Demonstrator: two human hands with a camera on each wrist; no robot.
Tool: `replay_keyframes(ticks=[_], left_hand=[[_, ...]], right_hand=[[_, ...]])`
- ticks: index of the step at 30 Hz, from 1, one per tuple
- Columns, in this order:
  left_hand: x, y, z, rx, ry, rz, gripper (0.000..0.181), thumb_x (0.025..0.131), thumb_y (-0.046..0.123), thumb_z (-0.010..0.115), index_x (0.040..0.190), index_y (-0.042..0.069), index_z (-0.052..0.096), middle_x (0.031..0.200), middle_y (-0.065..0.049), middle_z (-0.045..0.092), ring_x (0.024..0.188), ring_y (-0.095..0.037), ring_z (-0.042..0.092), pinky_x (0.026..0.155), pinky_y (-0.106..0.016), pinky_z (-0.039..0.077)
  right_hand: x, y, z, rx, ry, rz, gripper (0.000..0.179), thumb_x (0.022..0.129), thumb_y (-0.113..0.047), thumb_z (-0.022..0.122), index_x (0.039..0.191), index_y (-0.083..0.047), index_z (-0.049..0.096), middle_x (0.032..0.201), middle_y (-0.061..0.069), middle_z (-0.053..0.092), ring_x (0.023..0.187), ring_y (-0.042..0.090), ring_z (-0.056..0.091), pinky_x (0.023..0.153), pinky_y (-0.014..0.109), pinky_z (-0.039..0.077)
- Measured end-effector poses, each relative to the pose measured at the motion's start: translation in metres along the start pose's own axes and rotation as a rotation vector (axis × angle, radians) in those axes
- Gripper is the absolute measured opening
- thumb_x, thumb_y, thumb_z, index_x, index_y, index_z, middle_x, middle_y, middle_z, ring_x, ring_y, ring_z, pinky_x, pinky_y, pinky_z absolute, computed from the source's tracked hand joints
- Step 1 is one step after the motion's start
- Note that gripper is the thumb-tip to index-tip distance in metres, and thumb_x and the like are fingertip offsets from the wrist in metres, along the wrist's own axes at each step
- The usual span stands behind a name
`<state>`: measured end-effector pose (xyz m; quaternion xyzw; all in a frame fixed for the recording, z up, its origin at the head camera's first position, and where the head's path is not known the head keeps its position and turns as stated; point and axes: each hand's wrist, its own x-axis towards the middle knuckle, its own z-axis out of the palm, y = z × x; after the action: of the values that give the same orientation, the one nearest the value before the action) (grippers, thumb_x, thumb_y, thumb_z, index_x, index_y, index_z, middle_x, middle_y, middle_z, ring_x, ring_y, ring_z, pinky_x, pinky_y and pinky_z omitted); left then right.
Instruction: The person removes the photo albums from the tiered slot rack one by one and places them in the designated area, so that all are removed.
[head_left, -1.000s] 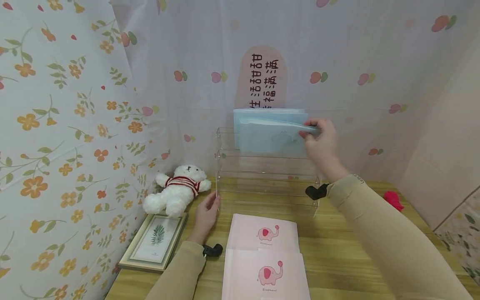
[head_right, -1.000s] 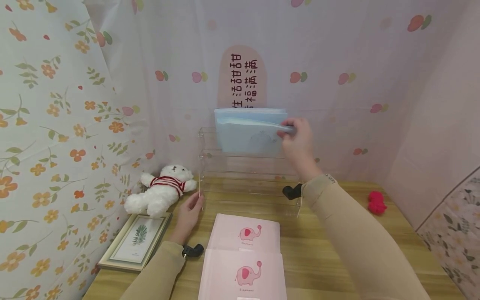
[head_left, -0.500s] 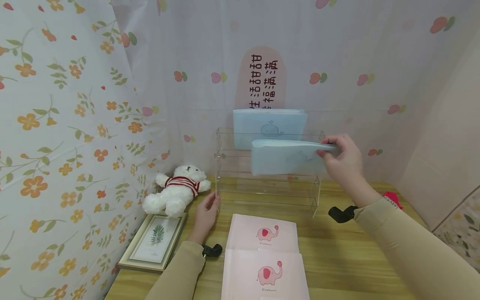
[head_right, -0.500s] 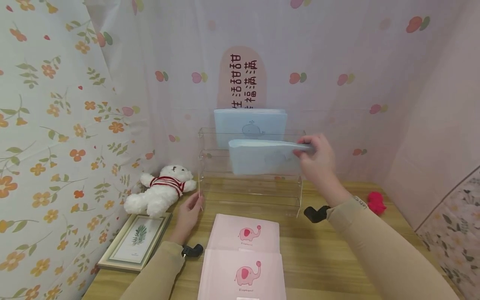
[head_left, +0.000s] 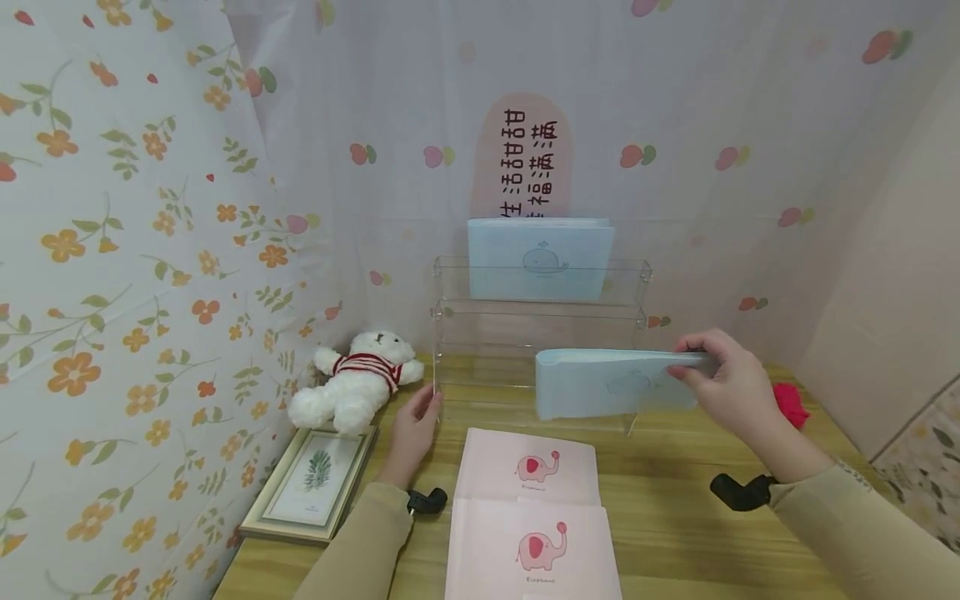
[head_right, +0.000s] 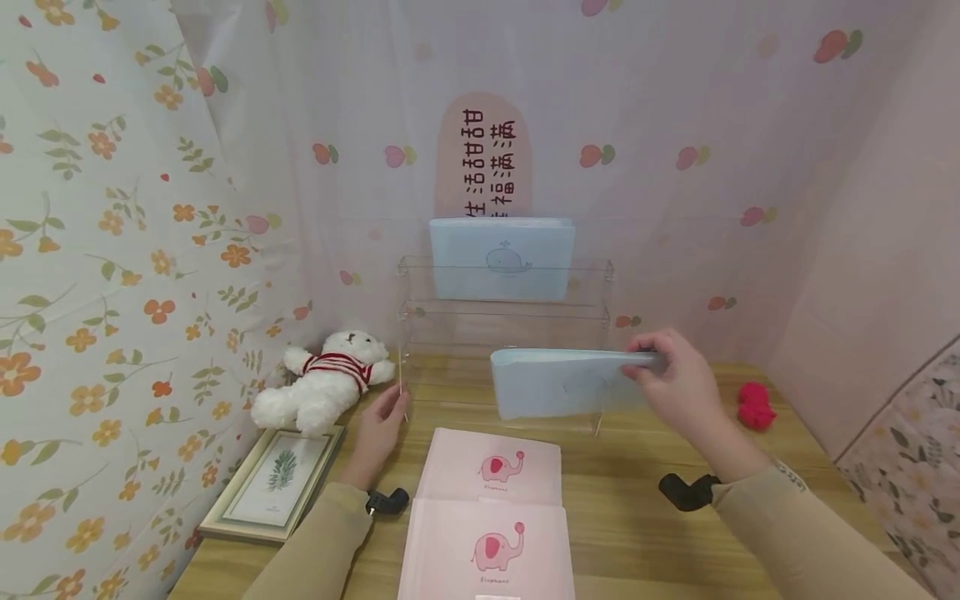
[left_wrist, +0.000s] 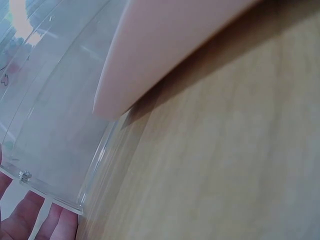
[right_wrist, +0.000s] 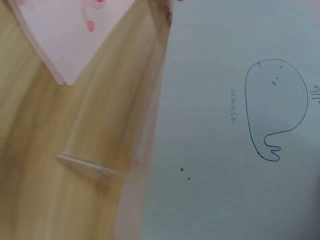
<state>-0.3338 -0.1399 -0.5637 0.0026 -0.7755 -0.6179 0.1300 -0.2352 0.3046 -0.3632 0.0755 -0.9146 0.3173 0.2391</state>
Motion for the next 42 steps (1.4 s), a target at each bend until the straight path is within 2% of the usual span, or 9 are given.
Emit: replay_keyframes(ticks=[6,11,13,19,25,30,35,39,42], left_hand=[[0.001,0.001,0.002,0.02,0.001,0.001,0.041,0.112,0.025,0.068,0.148,0.006,0.069,0.138,-0.018,0.077,0.128,-0.036,0.072,0.108,-0.047,0.058],[0.001,-0.001,0.002,0.02,0.008,0.01,0.041,0.111,0.023,0.069,0.147,0.004,0.069,0.137,-0.019,0.077,0.127,-0.037,0.072,0.107,-0.046,0.059],[0.001,-0.003,0.002,0.021,0.01,0.019,0.04,0.111,0.023,0.069,0.147,0.004,0.069,0.137,-0.019,0.077,0.127,-0.037,0.073,0.106,-0.046,0.06],[0.002,-0.007,0.002,0.007,0.011,0.039,0.041,0.111,0.023,0.069,0.147,0.003,0.069,0.137,-0.02,0.077,0.128,-0.037,0.073,0.107,-0.047,0.059],[0.002,-0.008,0.002,0.012,0.011,0.039,0.042,0.111,0.025,0.07,0.146,0.003,0.069,0.137,-0.02,0.077,0.128,-0.037,0.072,0.108,-0.047,0.059],[0.001,-0.007,0.002,0.007,0.003,0.026,0.043,0.111,0.027,0.07,0.147,0.005,0.069,0.137,-0.019,0.077,0.128,-0.036,0.073,0.107,-0.046,0.059],[0.0,-0.005,0.002,0.012,-0.001,0.011,0.042,0.111,0.027,0.07,0.148,0.007,0.07,0.138,-0.017,0.077,0.127,-0.035,0.073,0.104,-0.039,0.059],[0.0,-0.004,0.002,0.017,0.0,0.02,0.042,0.111,0.029,0.069,0.148,0.007,0.07,0.137,-0.018,0.077,0.126,-0.034,0.073,0.102,-0.038,0.059],[0.0,-0.004,0.001,0.019,-0.001,0.02,0.043,0.111,0.029,0.069,0.148,0.008,0.069,0.139,-0.018,0.077,0.127,-0.035,0.073,0.105,-0.042,0.059]], right_hand=[[-0.023,0.025,-0.005,-0.048,-0.129,0.062,0.023,0.097,-0.016,0.087,0.113,-0.011,0.072,0.118,0.013,0.073,0.086,-0.009,0.051,0.067,0.021,0.047],[-0.036,0.042,-0.013,-0.084,-0.24,0.106,0.026,0.098,-0.021,0.086,0.117,-0.012,0.07,0.121,0.016,0.075,0.099,0.011,0.058,0.072,0.022,0.047],[-0.04,0.049,-0.017,-0.1,-0.264,0.112,0.027,0.097,-0.022,0.087,0.117,-0.013,0.07,0.12,0.016,0.075,0.098,0.015,0.059,0.072,0.021,0.046],[-0.045,0.069,-0.028,-0.125,-0.32,0.09,0.028,0.094,-0.02,0.089,0.115,-0.014,0.071,0.115,0.01,0.076,0.09,-0.005,0.053,0.072,0.023,0.047],[-0.047,0.09,-0.036,-0.125,-0.407,0.141,0.03,0.096,-0.023,0.087,0.119,-0.014,0.07,0.119,0.011,0.071,0.092,-0.002,0.05,0.074,0.024,0.046],[-0.044,0.111,-0.041,-0.104,-0.472,0.151,0.028,0.098,-0.021,0.084,0.12,-0.01,0.07,0.123,0.011,0.069,0.095,-0.009,0.048,0.076,0.021,0.05],[-0.042,0.126,-0.043,-0.141,-0.511,0.079,0.024,0.095,-0.016,0.086,0.112,-0.014,0.07,0.117,0.005,0.07,0.096,-0.015,0.049,0.077,0.019,0.054],[-0.037,0.132,-0.04,-0.197,-0.51,-0.014,0.03,0.087,-0.008,0.09,0.108,-0.016,0.07,0.108,-0.002,0.07,0.094,-0.01,0.052,0.077,0.02,0.056],[-0.031,0.133,-0.036,-0.229,-0.524,-0.044,0.034,0.086,-0.005,0.091,0.108,-0.018,0.069,0.104,-0.006,0.069,0.092,-0.005,0.053,0.075,0.022,0.055]])
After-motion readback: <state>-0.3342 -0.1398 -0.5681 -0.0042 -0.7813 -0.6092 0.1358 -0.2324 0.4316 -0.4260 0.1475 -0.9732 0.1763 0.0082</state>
